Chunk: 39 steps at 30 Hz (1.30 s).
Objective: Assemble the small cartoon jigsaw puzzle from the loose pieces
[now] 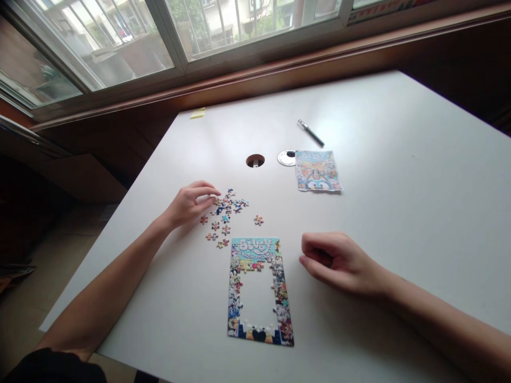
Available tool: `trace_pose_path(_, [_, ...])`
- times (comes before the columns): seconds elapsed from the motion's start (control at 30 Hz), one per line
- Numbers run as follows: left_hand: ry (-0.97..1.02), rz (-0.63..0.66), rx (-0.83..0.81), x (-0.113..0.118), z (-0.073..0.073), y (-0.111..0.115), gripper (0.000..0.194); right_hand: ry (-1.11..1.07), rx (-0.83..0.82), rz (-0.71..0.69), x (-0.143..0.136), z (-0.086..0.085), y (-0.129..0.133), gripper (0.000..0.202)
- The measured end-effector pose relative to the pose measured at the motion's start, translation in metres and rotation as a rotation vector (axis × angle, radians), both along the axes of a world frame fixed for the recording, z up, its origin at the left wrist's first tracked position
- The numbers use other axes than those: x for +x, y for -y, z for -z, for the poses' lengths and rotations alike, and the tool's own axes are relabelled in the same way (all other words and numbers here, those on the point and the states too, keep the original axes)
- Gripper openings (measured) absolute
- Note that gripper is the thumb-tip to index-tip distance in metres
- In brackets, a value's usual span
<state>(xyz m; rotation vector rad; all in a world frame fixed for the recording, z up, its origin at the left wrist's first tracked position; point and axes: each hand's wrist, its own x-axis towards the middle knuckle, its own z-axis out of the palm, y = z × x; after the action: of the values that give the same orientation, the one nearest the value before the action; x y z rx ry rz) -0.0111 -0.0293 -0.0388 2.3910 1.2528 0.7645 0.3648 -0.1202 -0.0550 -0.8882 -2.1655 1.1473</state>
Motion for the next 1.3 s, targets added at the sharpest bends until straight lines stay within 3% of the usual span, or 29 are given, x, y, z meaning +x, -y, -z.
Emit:
trace_pose_path(0.17, [-0.044, 0.030, 0.014, 0.012, 0.001, -0.002, 0.015, 0.015, 0.009, -0.005, -0.002, -0.003, -0.001, 0.032])
trace_pose_path(0.47, [0.050, 0.005, -0.075, -0.015, 0.004, -0.009, 0.014, 0.034, -0.019, 0.006, 0.001, -0.001, 0.000, 0.032])
trace_pose_path(0.83, [0.030, 0.081, -0.128, -0.013, 0.002, -0.008, 0.019, 0.033, -0.004, 0.001, 0.000, -0.003, 0.000, 0.033])
trace_pose_path(1.1, [-0.003, 0.068, -0.132, -0.016, 0.002, -0.009, 0.010, 0.016, 0.021, -0.001, -0.001, -0.003, 0.000, 0.032])
trace_pose_path(1.3, [-0.017, 0.041, -0.112, -0.017, -0.001, -0.009, 0.017, 0.011, 0.005, 0.006, -0.002, -0.006, 0.000, 0.032])
